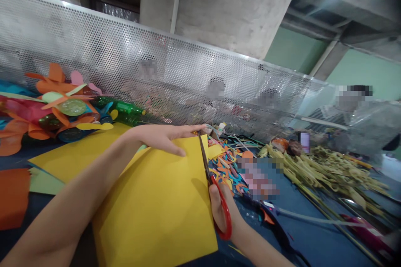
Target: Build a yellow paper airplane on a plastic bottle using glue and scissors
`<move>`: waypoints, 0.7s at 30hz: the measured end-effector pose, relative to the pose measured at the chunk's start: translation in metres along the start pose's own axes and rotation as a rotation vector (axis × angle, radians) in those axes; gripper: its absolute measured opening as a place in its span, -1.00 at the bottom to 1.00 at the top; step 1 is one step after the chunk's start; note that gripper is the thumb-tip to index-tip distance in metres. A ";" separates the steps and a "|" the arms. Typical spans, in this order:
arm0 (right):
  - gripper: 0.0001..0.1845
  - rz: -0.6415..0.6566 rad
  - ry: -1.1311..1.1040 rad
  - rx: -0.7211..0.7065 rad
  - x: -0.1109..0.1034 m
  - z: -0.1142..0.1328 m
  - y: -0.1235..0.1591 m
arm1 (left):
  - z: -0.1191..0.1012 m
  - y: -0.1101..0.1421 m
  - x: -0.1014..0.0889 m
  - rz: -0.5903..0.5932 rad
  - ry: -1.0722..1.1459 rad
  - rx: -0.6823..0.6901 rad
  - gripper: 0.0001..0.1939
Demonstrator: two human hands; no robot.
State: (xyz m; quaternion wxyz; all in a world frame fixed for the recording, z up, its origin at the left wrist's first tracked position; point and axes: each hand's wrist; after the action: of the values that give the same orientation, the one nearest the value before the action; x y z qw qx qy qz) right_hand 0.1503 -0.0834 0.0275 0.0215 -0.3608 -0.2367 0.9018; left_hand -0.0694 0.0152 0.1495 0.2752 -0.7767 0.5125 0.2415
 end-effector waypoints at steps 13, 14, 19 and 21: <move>-0.47 0.099 -0.165 0.039 0.006 -0.002 0.000 | 0.024 -0.013 0.002 0.065 0.328 -0.053 -0.18; -0.47 0.095 -0.159 0.030 0.006 -0.002 0.000 | 0.024 -0.013 0.003 0.066 0.337 -0.069 -0.25; -0.47 0.097 -0.168 -0.009 0.007 -0.003 0.001 | 0.021 -0.015 0.006 -0.044 0.368 -0.060 -0.41; -0.46 0.076 -0.188 -0.001 0.009 -0.006 0.001 | 0.019 -0.016 0.007 -0.091 0.356 -0.050 -0.46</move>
State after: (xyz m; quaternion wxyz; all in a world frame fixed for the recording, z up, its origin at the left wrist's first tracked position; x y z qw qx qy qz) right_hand 0.1477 -0.0800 0.0181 -0.0353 -0.2833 -0.2241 0.9318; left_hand -0.0543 0.0290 0.1338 0.1715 -0.8361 0.5113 0.1004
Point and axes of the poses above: each hand's wrist, its own y-axis away from the middle knuckle, its own x-axis out of the palm, z = x × y, and after that the axes turned 9 degrees about y, right-handed
